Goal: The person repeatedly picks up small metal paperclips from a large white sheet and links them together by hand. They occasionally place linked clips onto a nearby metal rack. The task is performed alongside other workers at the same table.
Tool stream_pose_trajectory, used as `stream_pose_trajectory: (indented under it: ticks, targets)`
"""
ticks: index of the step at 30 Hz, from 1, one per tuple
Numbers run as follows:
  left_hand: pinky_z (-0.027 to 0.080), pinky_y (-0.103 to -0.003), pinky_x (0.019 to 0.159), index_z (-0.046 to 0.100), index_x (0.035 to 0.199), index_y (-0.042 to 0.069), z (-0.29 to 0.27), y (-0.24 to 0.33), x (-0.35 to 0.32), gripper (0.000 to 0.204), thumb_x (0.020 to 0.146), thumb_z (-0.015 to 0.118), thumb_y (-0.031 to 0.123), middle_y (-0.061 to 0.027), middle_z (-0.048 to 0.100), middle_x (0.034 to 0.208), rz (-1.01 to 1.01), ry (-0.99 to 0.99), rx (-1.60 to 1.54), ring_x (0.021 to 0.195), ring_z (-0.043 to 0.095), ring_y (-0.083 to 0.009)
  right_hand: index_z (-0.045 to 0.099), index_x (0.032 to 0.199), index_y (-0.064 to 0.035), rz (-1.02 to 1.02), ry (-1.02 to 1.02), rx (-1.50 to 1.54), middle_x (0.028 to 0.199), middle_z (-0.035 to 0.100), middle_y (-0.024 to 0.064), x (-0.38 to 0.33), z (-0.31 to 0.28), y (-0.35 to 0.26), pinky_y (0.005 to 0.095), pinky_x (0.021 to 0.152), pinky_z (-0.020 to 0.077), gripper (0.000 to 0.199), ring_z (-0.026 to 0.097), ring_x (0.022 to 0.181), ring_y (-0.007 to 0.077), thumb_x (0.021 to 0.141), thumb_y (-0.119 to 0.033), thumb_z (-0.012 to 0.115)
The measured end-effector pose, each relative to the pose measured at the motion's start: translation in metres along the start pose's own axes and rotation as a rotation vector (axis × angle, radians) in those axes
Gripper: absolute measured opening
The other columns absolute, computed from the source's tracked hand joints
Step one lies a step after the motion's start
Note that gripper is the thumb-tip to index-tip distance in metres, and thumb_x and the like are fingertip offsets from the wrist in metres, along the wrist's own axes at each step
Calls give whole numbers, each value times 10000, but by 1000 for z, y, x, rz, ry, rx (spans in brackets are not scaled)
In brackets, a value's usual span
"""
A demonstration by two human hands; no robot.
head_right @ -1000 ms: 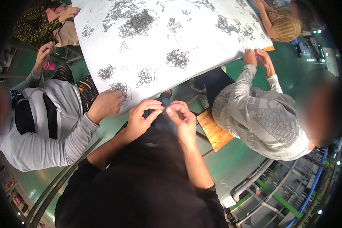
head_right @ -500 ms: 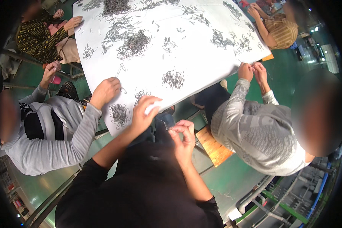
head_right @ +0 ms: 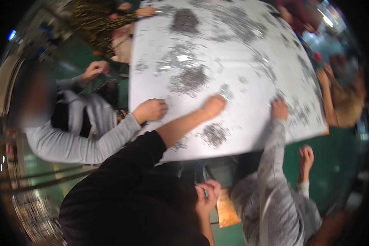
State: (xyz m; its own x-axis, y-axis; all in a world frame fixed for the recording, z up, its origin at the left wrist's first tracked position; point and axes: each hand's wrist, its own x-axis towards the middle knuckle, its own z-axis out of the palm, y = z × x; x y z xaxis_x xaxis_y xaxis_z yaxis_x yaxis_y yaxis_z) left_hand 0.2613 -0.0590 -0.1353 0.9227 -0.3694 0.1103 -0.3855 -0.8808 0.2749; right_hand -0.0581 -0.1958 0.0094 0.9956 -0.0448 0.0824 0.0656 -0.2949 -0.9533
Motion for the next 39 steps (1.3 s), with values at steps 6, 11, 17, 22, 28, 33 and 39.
stream_pose_trajectory:
  ticks: [6,11,17,22,28,33,39]
  targets:
    - [511,-388,727,658,925,38,-55,45,-68,109,826,616,56,-145,645,868,-68,360,-767,814,628,-299,609,862,7,4,30,77,1004,476,73,-10,14,3,263,782,408,39,488,901,162,845,2,644]
    - [517,-298,678,658,929,15,-136,90,-200,120,852,650,106,-100,691,813,-105,41,-1215,728,668,-181,593,886,5,-6,70,135,1026,461,75,-17,27,3,261,786,417,50,490,903,159,850,23,623]
    - [520,-293,720,653,959,-4,-182,93,-281,180,872,653,153,-112,699,847,-171,-117,-1284,777,679,-181,596,853,-1,-36,100,126,1042,472,85,-29,47,-6,297,814,440,45,508,936,189,836,11,636]
    - [522,-305,704,658,955,-4,-192,88,-303,192,871,666,169,-124,696,821,-153,-20,-1235,747,681,-196,597,858,2,-77,84,129,1025,469,75,-40,65,-14,290,811,440,47,506,924,189,837,10,638]
    - [483,-327,850,689,917,34,-193,82,-319,116,846,663,122,-106,650,1047,12,204,-993,1004,607,-237,623,872,-8,-80,64,19,977,498,85,-46,75,-25,298,822,429,55,515,932,206,834,-18,661]
    - [479,-330,848,696,918,38,-187,82,-325,114,807,710,61,-80,616,1079,36,214,-1071,1030,571,-232,633,937,-9,-59,-71,-57,994,541,108,-38,54,-30,324,841,426,131,534,940,223,827,-69,671]
    - [485,-324,840,685,926,51,-181,79,-319,113,816,700,74,-58,595,1054,35,164,-1077,1028,551,-224,631,1017,-18,52,-83,-65,932,573,68,70,51,-7,283,694,461,198,565,816,152,840,-98,668]
